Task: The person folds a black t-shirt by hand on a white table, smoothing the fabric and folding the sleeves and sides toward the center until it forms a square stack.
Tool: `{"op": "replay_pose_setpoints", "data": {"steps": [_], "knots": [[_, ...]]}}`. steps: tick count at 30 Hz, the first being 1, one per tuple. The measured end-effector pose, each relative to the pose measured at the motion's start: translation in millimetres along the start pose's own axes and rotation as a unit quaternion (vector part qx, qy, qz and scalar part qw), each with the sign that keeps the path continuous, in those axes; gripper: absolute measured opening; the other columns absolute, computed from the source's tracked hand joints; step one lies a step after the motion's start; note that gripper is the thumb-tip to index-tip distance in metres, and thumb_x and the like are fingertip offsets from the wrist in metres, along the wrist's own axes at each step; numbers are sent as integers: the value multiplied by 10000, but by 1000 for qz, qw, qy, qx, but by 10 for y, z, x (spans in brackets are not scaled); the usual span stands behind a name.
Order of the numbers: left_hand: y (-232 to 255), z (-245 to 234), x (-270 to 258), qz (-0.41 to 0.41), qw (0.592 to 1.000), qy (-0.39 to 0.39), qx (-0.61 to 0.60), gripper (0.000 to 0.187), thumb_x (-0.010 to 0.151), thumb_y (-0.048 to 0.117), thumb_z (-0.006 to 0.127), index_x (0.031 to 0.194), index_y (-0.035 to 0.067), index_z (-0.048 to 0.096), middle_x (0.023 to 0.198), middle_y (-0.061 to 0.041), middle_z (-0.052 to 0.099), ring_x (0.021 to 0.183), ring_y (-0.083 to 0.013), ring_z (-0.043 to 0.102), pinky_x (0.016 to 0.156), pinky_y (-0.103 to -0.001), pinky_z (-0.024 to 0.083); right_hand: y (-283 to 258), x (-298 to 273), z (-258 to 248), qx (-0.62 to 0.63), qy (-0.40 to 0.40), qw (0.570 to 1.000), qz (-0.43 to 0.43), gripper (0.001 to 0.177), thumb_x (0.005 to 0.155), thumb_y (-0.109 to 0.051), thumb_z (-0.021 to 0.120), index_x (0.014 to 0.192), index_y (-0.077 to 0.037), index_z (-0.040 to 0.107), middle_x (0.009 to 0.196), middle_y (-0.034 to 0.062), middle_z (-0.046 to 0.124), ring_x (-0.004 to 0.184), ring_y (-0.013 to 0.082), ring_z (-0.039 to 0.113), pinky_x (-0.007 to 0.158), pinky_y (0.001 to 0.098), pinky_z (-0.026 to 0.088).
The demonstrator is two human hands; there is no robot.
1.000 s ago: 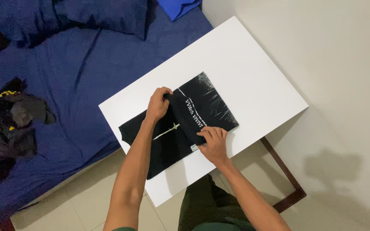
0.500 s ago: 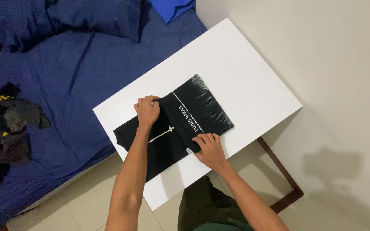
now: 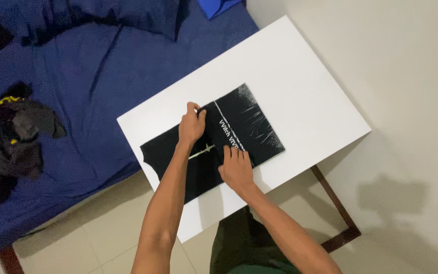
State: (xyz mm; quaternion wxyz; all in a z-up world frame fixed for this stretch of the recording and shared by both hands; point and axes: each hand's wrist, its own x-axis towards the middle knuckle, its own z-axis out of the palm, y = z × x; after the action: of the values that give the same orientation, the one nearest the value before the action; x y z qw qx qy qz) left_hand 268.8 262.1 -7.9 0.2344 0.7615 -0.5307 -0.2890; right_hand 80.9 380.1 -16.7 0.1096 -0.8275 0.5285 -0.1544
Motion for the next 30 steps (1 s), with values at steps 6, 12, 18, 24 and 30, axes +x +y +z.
{"op": "replay_pose_setpoints", "data": {"steps": [6,12,18,24,30], "knots": [[31,60,-25,34,992,52,-107,244,1021,225,589,1113,35,467,684,-193,660,615,-342,681,618,-461,519,-88,150,-46,-41,6,999,13,591,721,-283,810,1177,40,617,929,160,636,782,298,647,784,424,477],[208,-27,-88,-78,979,-16,-187,239,1026,215,533,1120,39,401,674,-147,651,413,-257,643,424,-377,522,53,205,97,-59,13,998,-24,300,925,-288,749,1008,-26,629,758,105,623,595,245,634,645,385,492],[55,-31,-113,-46,995,18,-83,336,1016,235,569,1265,29,474,836,-177,712,628,-319,723,649,-423,567,45,227,-94,70,-14,997,-36,306,944,-315,699,1032,-24,656,887,137,667,696,316,646,709,430,498],[-124,8,-487,141,976,162,25,488,1018,210,610,1467,63,488,1449,-180,551,1312,-372,535,1089,-479,438,152,246,-369,224,-114,968,-30,381,951,-303,630,1253,-73,659,1151,111,667,1029,288,599,922,429,453],[-39,188,-841,107,974,81,182,554,1002,344,518,1515,142,469,1618,-96,352,1505,-398,238,1141,-629,209,495,606,-262,68,-68,988,-119,499,980,-339,582,1445,-161,557,1569,161,408,1430,385,330,1120,543,283]]}}
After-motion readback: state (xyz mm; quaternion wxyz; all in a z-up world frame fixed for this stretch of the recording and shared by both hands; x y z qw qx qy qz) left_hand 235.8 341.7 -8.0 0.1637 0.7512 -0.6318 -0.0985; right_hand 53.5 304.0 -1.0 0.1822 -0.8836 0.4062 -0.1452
